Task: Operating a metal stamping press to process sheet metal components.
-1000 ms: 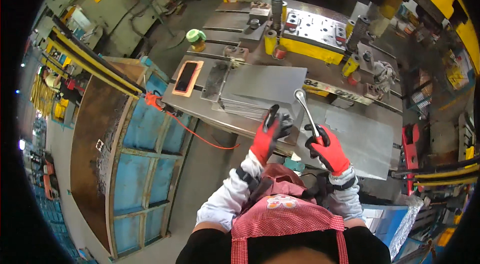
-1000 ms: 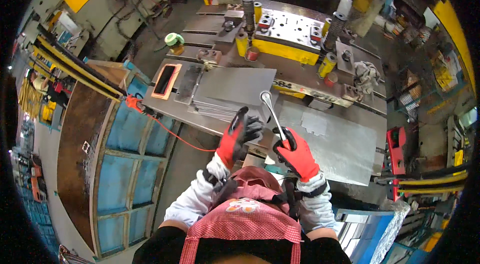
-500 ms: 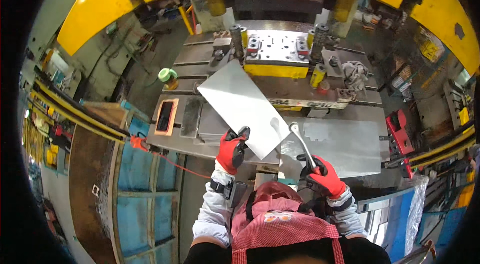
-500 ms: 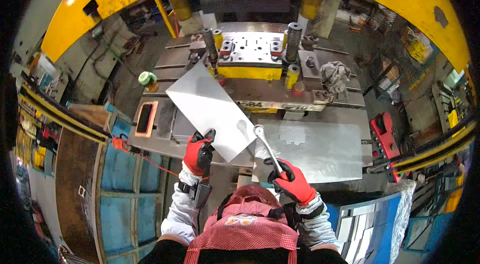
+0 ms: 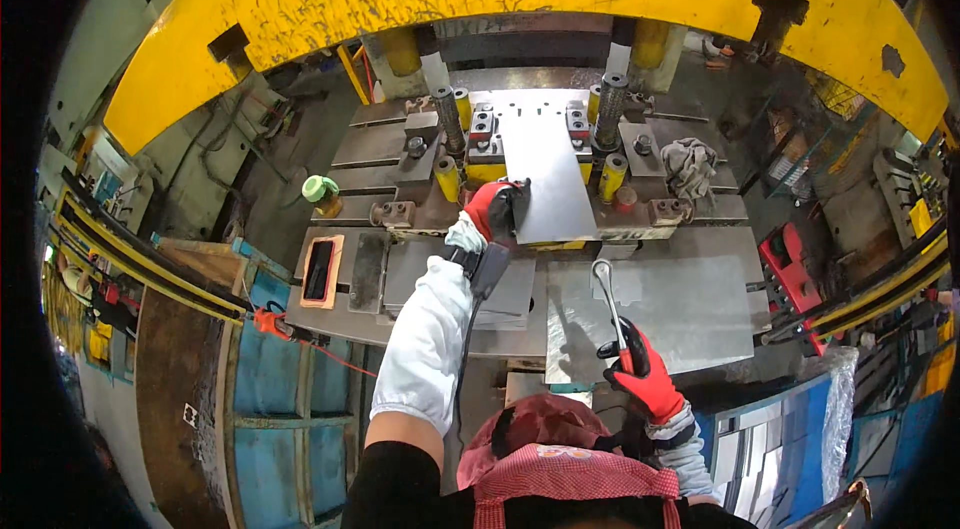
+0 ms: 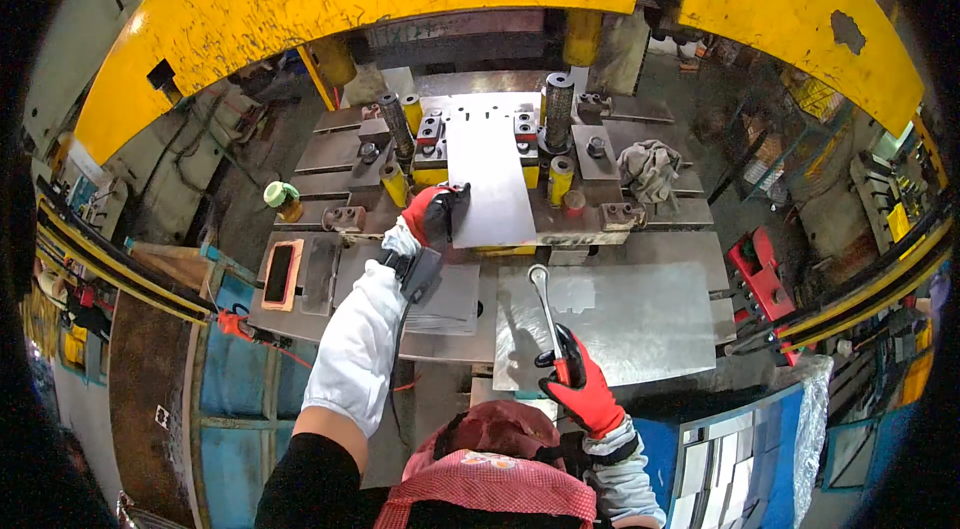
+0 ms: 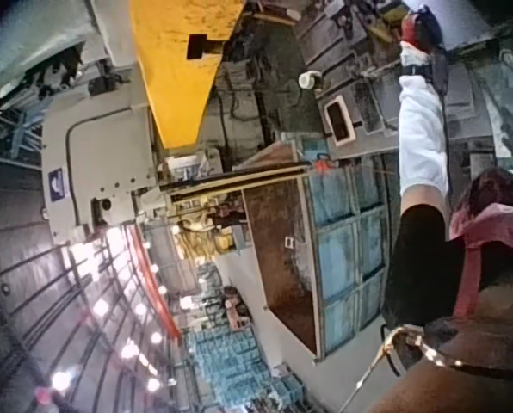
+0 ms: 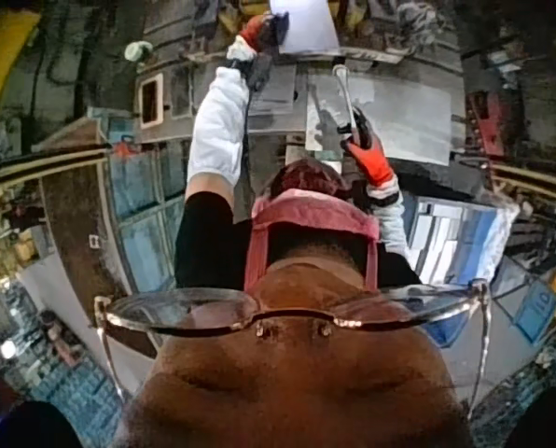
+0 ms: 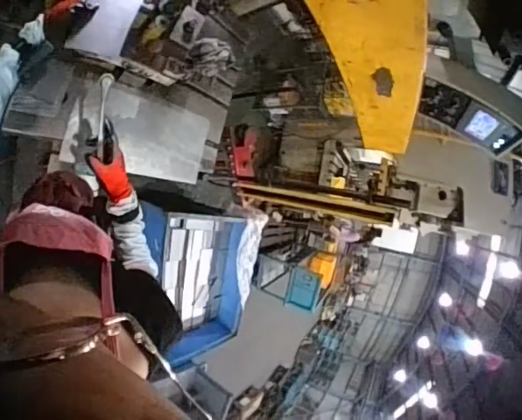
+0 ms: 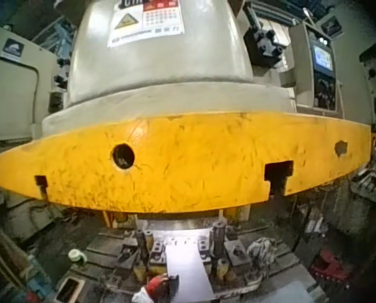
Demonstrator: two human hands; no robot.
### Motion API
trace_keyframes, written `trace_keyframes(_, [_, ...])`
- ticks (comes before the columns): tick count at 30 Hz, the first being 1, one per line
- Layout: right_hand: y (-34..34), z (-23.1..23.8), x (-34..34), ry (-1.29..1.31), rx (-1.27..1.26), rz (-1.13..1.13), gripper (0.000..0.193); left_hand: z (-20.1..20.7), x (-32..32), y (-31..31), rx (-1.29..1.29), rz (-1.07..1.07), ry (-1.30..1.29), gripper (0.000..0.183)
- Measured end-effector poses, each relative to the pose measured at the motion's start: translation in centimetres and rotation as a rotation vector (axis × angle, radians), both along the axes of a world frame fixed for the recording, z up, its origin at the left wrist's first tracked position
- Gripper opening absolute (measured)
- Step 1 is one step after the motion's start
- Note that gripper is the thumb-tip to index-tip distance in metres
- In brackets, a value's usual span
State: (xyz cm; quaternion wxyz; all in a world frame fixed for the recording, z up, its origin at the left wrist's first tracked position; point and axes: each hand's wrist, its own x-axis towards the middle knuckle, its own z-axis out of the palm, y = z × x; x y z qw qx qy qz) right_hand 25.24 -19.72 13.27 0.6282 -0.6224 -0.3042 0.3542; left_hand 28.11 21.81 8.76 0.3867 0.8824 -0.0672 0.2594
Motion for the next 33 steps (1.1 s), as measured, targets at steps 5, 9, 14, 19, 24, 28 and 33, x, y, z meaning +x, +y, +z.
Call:
trace_keyframes(5, [-0.2,-0.4,0.5,0.161,0.003,-0.069,0.072,0.0,2.5,-1.1,-1.150,0.017,0.481,0.017])
trace_keyframes(9, [2.2,-0.3,1.8,0.180,0.090,-0.087,0.063,-1.2,1.4,-0.1,-0.787,0.062,0.228,0.016])
trace_keyframes(14, [7.5,-1.6,4.7,0.178,0.216,-0.280,0.052,1.5,0.8,0.0,-0.040,0.071,0.154,0.022])
trace_keyframes(19, [14.4,-0.9,7.5,0.064,0.218,-0.360,0.038,1.6,1.8,0.6,0.058,0.116,0.056,0.025])
trace_keyframes(24, [18.7,-2.2,7.8,-0.229,0.217,-0.387,0.031,-1.7,-0.3,2.8,-0.434,-0.025,0.114,0.028])
trace_keyframes(28, [18.0,-3.0,8.8,-0.171,0.164,-0.427,0.029,0.8,-1.7,-5.1,-1.611,-0.387,0.004,0.036])
trace_keyframes(33, [19.0,-2.6,7.6,-0.301,0.274,-0.367,0.030,1.5,-4.7,-10.8,-1.791,-0.180,0.137,0.038])
